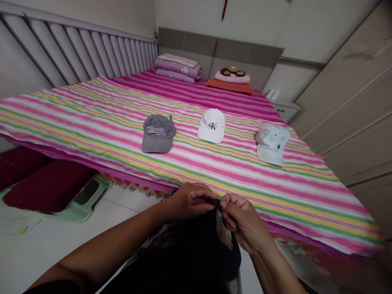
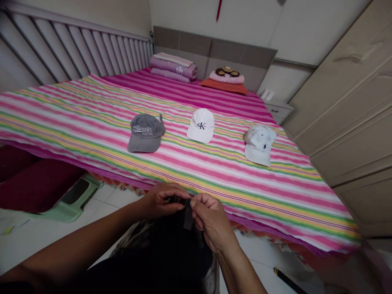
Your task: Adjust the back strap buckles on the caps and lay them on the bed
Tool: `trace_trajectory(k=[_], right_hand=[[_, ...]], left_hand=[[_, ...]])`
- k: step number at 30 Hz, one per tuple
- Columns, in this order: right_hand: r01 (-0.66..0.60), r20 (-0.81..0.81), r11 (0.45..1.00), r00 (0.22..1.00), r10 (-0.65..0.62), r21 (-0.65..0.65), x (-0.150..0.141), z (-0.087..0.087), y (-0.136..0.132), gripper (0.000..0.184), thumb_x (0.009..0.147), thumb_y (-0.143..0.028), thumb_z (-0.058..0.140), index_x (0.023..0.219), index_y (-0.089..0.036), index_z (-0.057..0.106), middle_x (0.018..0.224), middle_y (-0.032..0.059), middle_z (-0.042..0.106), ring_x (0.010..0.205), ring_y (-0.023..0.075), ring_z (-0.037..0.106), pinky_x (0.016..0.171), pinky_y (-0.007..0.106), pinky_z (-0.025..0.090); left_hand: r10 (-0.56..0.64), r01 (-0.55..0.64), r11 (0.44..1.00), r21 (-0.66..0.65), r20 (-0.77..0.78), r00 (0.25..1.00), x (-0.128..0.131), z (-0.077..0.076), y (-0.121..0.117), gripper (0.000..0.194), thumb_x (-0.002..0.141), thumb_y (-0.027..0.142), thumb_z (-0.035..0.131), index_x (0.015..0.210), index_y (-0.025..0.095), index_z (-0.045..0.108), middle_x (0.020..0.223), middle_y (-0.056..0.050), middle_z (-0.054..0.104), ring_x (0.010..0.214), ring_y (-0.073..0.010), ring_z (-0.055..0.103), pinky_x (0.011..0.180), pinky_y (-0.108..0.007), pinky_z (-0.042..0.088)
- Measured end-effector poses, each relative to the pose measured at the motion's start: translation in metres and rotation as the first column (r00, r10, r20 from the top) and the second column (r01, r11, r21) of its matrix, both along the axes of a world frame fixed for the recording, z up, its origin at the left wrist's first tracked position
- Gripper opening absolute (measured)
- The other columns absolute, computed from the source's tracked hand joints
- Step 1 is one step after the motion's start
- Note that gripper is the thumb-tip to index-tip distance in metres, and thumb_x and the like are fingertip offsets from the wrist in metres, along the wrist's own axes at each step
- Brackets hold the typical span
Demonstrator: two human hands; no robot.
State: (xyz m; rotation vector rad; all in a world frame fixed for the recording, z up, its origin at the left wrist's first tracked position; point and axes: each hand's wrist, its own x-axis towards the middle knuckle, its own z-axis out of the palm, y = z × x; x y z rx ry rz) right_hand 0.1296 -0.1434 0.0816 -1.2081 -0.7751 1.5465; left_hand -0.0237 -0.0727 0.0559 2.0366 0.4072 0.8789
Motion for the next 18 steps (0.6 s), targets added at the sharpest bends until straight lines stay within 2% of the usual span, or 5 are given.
trace_trajectory(k=[2,6,14,18], right_hand=[[-0.018,0.029,1.000,0.999,0.018,0.001,0.002,0.001,0.000,0.022,0.065,-0.029,0.064,0.056,-0.015,0.049,0.041,-0.0080,0.042,0.031,0.0004,0.023,0.033,0.017,0.013],[-0.059,0.075,0.998,0.995,0.060,-0.009,0.005,0.003,0.001,0.021,0.064,-0.028,0.064,0.056,-0.015,0.049,0.041,-0.0083,0.041,0.031,0.0009,0.023,0.033,0.017,0.012],[-0.127,0.223,0.992,0.968,0.119,0.023,0.012,0.007,0.004,0.019,0.064,-0.025,0.063,0.054,-0.017,0.048,0.041,-0.0099,0.029,0.036,0.0027,0.017,0.033,0.017,0.011],[-0.137,0.238,0.990,0.963,0.125,0.031,0.014,0.008,0.005,0.020,0.064,-0.026,0.064,0.056,-0.017,0.049,0.043,-0.0099,0.028,0.037,0.0030,0.016,0.033,0.017,0.011]], left_hand=[[0.012,-0.008,0.994,0.107,-0.041,0.999,0.000,0.003,-0.001,0.025,0.072,0.019,0.056,0.096,0.018,0.063,0.084,-0.009,0.067,0.078,-0.0152,0.060,0.071,-0.025,0.043],[0.020,-0.004,0.981,0.196,-0.077,0.997,-0.001,0.004,-0.004,0.031,0.073,0.016,0.053,0.102,0.021,0.061,0.088,-0.007,0.066,0.082,-0.0155,0.060,0.073,-0.025,0.042],[0.029,-0.008,0.991,0.134,-0.157,0.987,-0.005,0.004,-0.005,0.039,0.070,0.013,0.055,0.106,0.028,0.060,0.092,-0.004,0.066,0.083,-0.0172,0.059,0.075,-0.024,0.040],[0.039,0.009,0.969,0.248,-0.188,0.981,-0.003,0.005,-0.007,0.044,0.073,0.011,0.049,0.114,0.026,0.053,0.100,-0.005,0.064,0.087,-0.0172,0.059,0.076,-0.025,0.039]])
